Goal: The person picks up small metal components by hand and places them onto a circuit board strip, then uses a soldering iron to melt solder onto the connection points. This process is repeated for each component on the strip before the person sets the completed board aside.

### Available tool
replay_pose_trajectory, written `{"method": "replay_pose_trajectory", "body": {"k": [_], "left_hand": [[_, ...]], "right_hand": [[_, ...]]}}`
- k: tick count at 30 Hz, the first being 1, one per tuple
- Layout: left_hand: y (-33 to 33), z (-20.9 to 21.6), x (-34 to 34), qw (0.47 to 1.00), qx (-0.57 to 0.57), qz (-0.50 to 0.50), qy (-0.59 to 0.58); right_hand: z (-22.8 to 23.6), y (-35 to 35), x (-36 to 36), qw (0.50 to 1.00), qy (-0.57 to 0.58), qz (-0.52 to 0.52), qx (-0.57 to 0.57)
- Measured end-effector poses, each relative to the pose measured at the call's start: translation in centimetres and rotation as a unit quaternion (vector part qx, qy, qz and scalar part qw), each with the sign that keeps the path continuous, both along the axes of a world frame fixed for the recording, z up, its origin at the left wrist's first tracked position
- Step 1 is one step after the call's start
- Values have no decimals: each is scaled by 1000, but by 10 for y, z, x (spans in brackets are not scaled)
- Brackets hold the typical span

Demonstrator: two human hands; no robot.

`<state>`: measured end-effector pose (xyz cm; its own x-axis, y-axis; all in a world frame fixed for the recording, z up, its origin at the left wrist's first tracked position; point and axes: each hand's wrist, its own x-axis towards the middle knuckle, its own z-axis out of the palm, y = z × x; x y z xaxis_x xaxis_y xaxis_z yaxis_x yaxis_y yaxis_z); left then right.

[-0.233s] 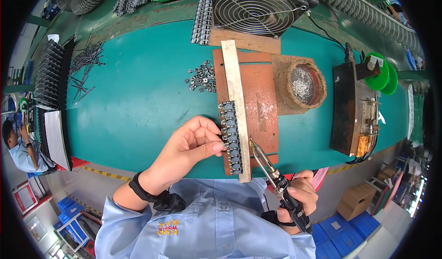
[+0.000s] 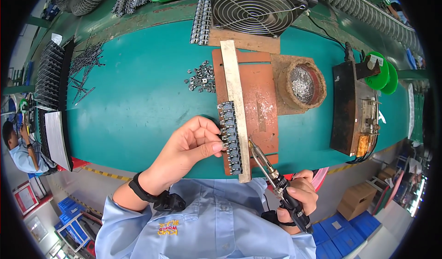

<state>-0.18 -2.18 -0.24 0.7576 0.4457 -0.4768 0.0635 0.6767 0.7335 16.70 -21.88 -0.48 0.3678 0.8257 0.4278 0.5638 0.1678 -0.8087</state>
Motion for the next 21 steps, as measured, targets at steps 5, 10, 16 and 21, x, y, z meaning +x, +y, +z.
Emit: {"method": "replay_pose_trajectory", "body": {"k": [5,10,16,21], "left_hand": [[0,0,0,1000,-1,2,6],[1,1,0,1000,-2,-1,9],[0,1,1,1000,-3,4,9],[-1,0,1,1000,-3,7,14]], "right_hand": [[1,2,0,999,39,-2,25],[-1,2,-1,999,45,-6,27],[2,2,1,999,47,7,25],[2,2,1,998,52,4,29]]}}
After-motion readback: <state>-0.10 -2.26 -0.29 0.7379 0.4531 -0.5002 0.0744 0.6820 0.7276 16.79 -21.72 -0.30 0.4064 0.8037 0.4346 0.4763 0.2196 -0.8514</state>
